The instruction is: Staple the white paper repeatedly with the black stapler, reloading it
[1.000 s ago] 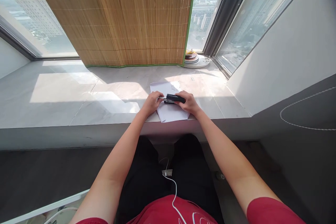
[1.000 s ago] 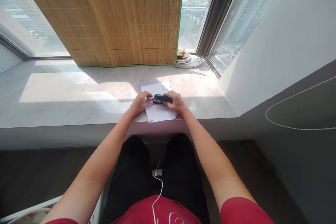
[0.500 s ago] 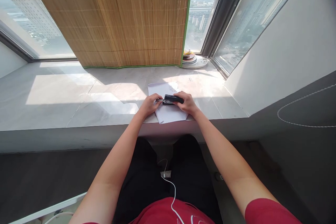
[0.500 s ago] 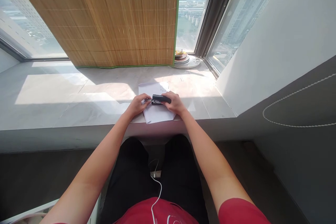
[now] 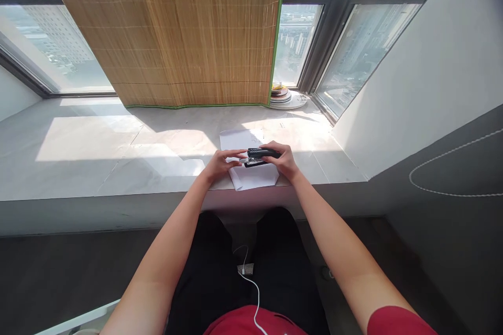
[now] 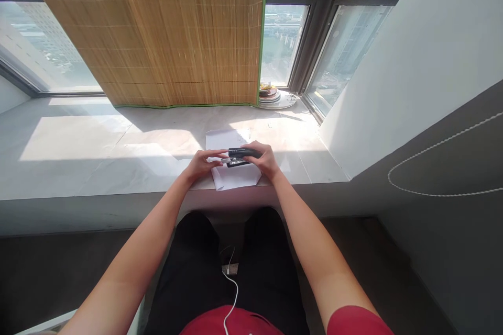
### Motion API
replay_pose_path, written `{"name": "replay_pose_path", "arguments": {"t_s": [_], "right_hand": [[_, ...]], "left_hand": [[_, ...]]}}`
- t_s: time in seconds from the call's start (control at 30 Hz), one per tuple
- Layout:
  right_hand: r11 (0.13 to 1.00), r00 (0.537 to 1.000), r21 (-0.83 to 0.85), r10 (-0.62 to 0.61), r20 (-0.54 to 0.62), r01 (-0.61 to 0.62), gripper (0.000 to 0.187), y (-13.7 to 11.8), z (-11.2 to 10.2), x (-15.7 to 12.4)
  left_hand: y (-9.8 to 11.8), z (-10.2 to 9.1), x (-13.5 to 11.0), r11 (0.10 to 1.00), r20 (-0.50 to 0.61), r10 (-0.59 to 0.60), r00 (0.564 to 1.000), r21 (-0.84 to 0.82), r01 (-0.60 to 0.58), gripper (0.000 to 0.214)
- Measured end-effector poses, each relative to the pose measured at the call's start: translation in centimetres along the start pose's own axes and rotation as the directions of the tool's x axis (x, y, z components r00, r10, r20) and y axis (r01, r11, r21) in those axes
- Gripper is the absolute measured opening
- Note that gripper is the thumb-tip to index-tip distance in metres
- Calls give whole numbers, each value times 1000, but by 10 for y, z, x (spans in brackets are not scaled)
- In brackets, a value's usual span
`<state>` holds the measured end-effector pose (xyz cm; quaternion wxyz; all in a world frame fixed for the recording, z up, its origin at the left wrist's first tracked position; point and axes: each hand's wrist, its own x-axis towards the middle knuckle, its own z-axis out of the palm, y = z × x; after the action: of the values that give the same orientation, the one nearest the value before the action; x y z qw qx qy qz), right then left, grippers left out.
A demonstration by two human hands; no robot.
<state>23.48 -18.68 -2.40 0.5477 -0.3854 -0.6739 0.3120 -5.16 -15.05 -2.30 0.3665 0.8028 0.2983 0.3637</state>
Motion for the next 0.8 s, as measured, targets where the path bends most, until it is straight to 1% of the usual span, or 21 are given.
{"name": "replay_pose_path", "arguments": {"t_s": [0.07, 0.13, 0.23, 0.3, 0.33, 0.4, 0.47, 0.5, 0.57, 0.6, 0.63, 0.7, 0.73, 0.8], "right_hand": [[1000, 991, 7, -30, 132, 30, 42, -6, 3, -2], [998, 975, 16, -59, 215, 57, 43, -12, 10, -3], [994, 966, -17, -97, 238, 104, 39, -18, 18, -6], [990, 966, -61, -113, 232, 130, 37, -17, 16, -5], [988, 967, -81, -112, 228, 134, 36, -14, 12, -3], [988, 981, -112, -81, 175, 102, 35, -3, -2, 4], [986, 999, -161, -38, 35, 43, 33, 12, -22, 13], [979, 998, -205, -28, -53, 17, 30, 20, -32, 17], [947, 978, -320, -45, -205, -24, 26, 34, -48, 24], [924, 965, -381, -67, -253, -35, 26, 39, -53, 26], [898, 954, -439, -91, -286, -46, 26, 44, -56, 27], [843, 937, -533, -129, -324, -68, 28, 51, -59, 28], [820, 934, -567, -139, -330, -78, 29, 53, -59, 28], [793, 928, -601, -145, -342, -98, 29, 58, -60, 27]], "left_hand": [[-1, 0, 0, 1000, 51, 30, 998, -1, -30, 57], [-2, 1, 1, 996, 67, 86, 994, 17, -87, 62], [-5, 1, 3, 989, 43, 134, 990, 51, -137, 57], [-7, 1, 5, 987, 26, 144, 989, 69, -145, 54], [-8, 2, 6, 986, 18, 145, 989, 83, -146, 54], [-10, 2, 8, 983, -13, 137, 990, 127, -135, 53], [-11, 3, 7, 979, -94, 113, 989, 177, -96, 45], [-11, 4, 6, 977, -150, 98, 984, 202, -67, 36], [-11, 5, 6, 964, -253, 62, 966, 267, 8, 17], [-11, 5, 8, 948, -277, 44, 960, 314, 47, 12], [-12, 6, 12, 926, -279, 28, 960, 368, 80, 12], [-15, 5, 30, 871, -240, -1, 971, 477, 119, 17], [-18, 5, 43, 848, -215, -10, 977, 516, 123, 19], [-27, 2, 74, 824, -216, -23, 976, 549, 141, 22]]}}
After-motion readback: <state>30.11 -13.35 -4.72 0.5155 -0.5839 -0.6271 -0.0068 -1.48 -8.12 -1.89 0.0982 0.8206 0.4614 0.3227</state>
